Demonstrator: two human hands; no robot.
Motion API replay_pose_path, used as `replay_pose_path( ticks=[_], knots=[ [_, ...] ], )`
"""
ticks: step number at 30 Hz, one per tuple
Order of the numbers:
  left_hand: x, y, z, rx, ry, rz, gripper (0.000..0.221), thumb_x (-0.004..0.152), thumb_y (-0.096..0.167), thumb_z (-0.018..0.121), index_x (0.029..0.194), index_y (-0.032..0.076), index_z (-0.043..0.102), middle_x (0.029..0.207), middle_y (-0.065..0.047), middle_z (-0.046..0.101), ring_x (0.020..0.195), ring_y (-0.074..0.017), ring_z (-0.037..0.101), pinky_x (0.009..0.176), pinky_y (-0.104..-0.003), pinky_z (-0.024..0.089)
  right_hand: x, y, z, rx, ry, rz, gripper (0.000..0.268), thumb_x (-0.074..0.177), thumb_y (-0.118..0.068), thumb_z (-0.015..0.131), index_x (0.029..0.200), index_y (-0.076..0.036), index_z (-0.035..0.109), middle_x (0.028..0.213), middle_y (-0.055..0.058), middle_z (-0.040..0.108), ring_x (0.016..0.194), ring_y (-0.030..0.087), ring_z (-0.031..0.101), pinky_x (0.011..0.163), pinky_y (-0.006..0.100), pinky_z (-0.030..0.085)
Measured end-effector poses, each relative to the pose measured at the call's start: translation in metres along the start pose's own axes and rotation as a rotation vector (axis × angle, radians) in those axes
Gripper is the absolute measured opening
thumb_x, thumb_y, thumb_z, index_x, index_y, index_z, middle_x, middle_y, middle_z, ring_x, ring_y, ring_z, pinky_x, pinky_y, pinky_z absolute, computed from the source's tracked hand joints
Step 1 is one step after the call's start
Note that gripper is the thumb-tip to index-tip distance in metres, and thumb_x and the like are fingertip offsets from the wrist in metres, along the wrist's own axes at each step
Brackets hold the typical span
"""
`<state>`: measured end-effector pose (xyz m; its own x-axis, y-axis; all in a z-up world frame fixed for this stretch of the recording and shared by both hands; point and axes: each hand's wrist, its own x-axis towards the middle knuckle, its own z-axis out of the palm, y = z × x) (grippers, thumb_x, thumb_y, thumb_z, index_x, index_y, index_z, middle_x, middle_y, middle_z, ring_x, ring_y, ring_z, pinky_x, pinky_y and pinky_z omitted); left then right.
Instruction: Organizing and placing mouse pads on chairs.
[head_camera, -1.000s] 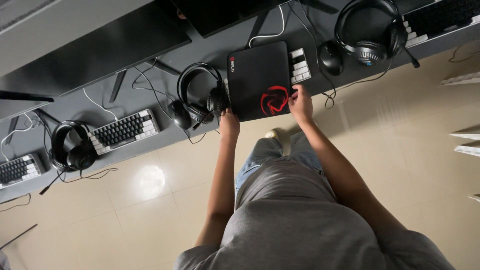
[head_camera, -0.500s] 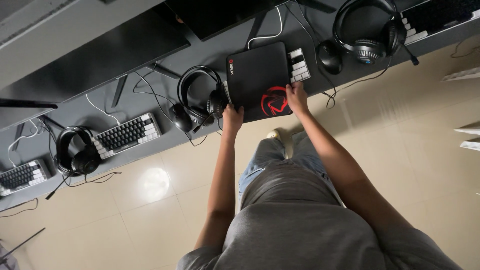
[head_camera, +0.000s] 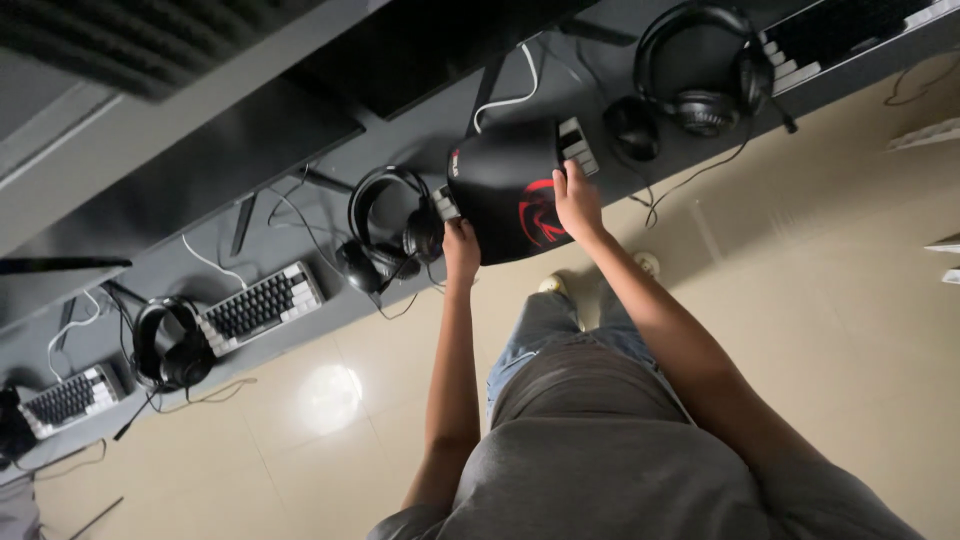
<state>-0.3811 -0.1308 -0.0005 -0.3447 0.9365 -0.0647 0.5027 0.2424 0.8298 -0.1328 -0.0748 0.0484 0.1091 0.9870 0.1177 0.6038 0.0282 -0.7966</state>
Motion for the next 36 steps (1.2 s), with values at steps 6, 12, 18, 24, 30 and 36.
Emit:
replay_pose_path(
  ticks=[6, 12, 18, 24, 30, 36],
  knots=[
    [-0.013, 0.081, 0.009, -0.179, 0.01, -0.065, 0.029, 0.104, 0.021, 0.046, 0.12, 0.0, 0.057, 0.108, -0.024, 0.068, 0.097, -0.0385, 0.065, 0.088, -0.044, 0.049, 0.023, -0.023, -0.082, -0.052, 0.143, -0.219, 0.028, 0.108, -0.023, 0.058, 0.123, 0.001, 0.056, 0.107, 0.024, 0.068, 0.097, 0.046, 0.065, 0.081, 0.051, 0.052],
    [-0.029, 0.186, 0.056, -0.342, -0.012, 0.078, 0.021, 0.107, 0.016, 0.043, 0.116, 0.001, 0.055, 0.095, -0.011, 0.057, 0.086, -0.0203, 0.051, 0.085, -0.034, 0.047, 0.04, -0.055, -0.223, 0.11, 0.199, -0.237, 0.027, 0.109, -0.016, 0.059, 0.13, 0.001, 0.057, 0.114, 0.025, 0.067, 0.104, 0.045, 0.065, 0.087, 0.046, 0.054],
    [-0.054, 0.3, 0.13, -0.554, -0.101, 0.254, 0.017, 0.11, 0.01, 0.039, 0.118, 0.0, 0.051, 0.104, -0.009, 0.053, 0.098, -0.0167, 0.048, 0.097, -0.03, 0.042, 0.06, -0.019, -0.355, 0.092, 0.261, -0.175, 0.029, 0.109, -0.016, 0.06, 0.134, -0.003, 0.058, 0.116, 0.023, 0.069, 0.106, 0.042, 0.068, 0.09, 0.043, 0.054],
    [-0.087, 0.388, 0.222, -0.477, -0.118, 0.404, 0.019, 0.11, 0.01, 0.039, 0.124, 0.001, 0.048, 0.11, -0.007, 0.054, 0.104, -0.016, 0.051, 0.101, -0.029, 0.041, 0.081, 0.061, -0.458, 0.083, 0.353, -0.264, 0.026, 0.113, -0.016, 0.058, 0.134, -0.002, 0.057, 0.13, 0.022, 0.069, 0.116, 0.038, 0.069, 0.096, 0.041, 0.054],
    [-0.108, 0.412, 0.317, -0.633, -0.341, 0.323, 0.019, 0.112, 0.011, 0.038, 0.125, 0.001, 0.048, 0.111, -0.007, 0.051, 0.102, -0.0162, 0.048, 0.101, -0.029, 0.041, 0.076, 0.151, -0.522, 0.023, 0.376, -0.096, 0.024, 0.114, -0.02, 0.058, 0.129, -0.001, 0.058, 0.115, 0.021, 0.072, 0.107, 0.036, 0.07, 0.094, 0.04, 0.054],
    [-0.114, 0.428, 0.379, -0.56, -0.422, 0.314, 0.018, 0.113, 0.013, 0.038, 0.121, 0.001, 0.048, 0.11, -0.008, 0.053, 0.102, -0.016, 0.049, 0.099, -0.029, 0.042, 0.075, 0.202, -0.551, 0.052, 0.422, -0.051, 0.026, 0.113, -0.02, 0.056, 0.128, 0.001, 0.058, 0.11, 0.023, 0.07, 0.102, 0.038, 0.069, 0.09, 0.043, 0.053]
  ],
)
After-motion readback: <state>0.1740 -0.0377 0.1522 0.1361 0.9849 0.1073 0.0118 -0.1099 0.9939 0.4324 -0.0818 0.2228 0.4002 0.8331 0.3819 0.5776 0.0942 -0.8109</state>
